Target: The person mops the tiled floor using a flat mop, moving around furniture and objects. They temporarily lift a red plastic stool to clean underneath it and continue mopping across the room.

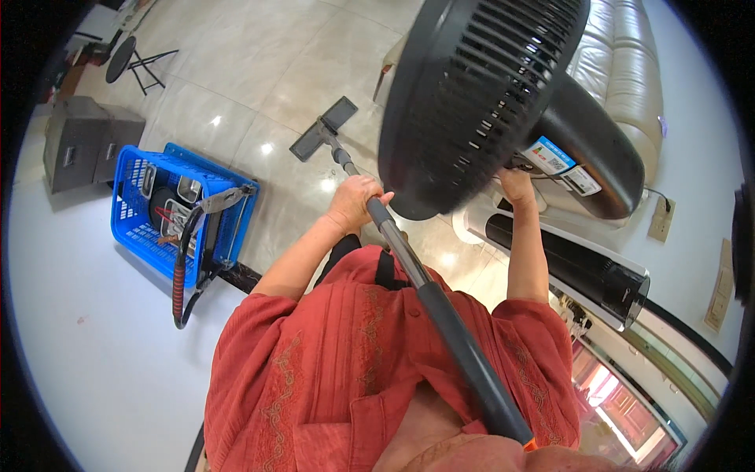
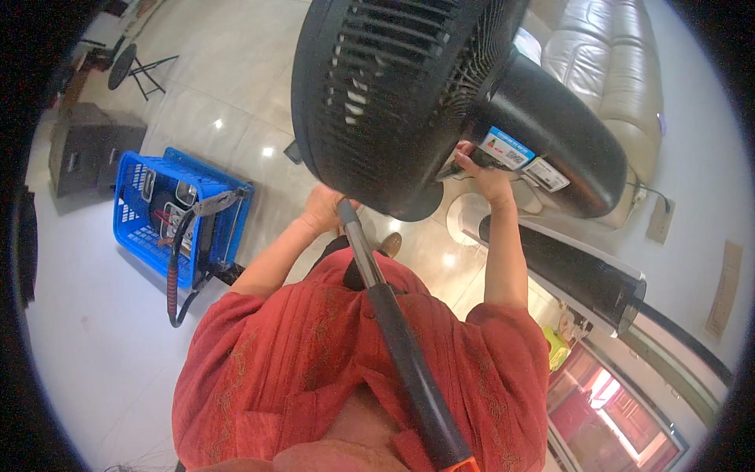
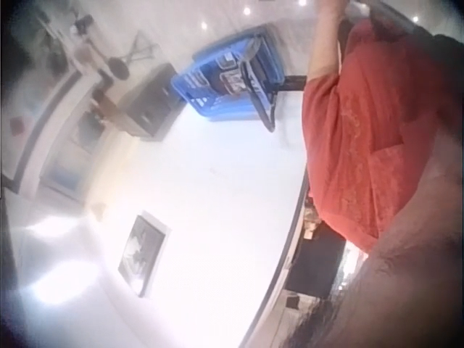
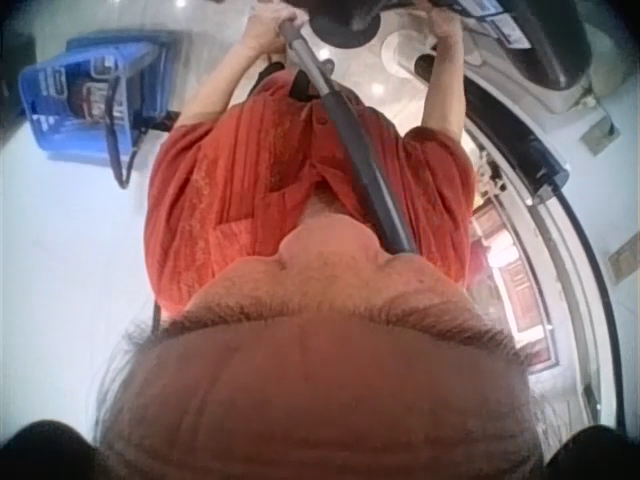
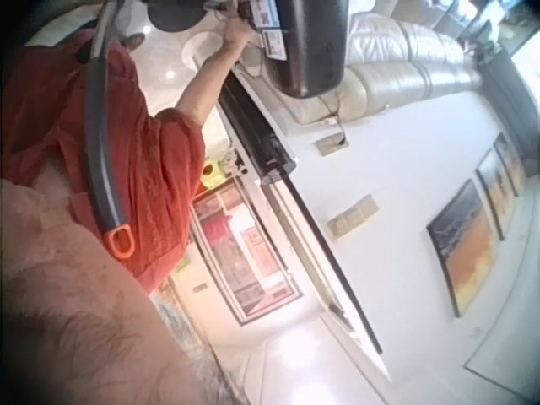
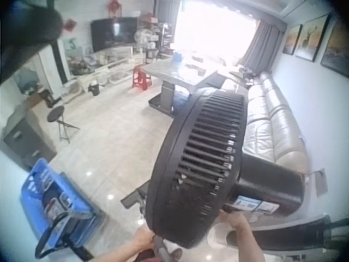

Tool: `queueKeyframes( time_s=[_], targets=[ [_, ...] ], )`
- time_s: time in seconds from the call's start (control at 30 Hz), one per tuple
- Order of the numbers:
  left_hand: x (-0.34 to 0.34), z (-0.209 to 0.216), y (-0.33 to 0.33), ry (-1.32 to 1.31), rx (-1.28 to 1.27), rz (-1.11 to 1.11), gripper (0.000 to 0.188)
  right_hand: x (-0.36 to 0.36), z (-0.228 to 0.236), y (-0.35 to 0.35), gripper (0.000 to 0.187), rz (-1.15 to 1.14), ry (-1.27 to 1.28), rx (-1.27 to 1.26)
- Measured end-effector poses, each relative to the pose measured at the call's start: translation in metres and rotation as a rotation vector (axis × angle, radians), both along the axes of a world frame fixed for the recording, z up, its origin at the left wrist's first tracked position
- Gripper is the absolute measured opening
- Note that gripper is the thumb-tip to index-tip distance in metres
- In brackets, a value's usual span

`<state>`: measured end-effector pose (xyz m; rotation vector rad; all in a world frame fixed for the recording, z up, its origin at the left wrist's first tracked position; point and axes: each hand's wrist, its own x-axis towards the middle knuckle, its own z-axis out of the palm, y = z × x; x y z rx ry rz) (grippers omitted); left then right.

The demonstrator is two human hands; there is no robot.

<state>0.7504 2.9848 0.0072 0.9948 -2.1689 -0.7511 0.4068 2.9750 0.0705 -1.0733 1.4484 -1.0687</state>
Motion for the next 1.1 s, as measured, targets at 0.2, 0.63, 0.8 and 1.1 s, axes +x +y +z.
queueKeyframes(
  time_s=[0.2,0.63,0.8,1.1],
  targets=[
    [-0.010,-0.001,0.008,0.010,0.021,0.089,0.029,-0.052,-0.044,-0.009,0.031,0.008,0.355,0.172],
    [-0.016,-0.013,0.024,-0.023,0.067,0.153,0.027,-0.036,-0.062,0.033,0.032,-0.105,0.451,0.136],
    [-0.019,-0.012,0.026,-0.004,0.061,0.153,0.027,-0.039,-0.062,0.006,0.032,-0.083,0.469,0.115],
    [-0.006,-0.010,0.024,-0.025,0.099,0.135,0.021,-0.030,-0.070,0.018,0.033,-0.044,0.479,0.121]
  ],
)
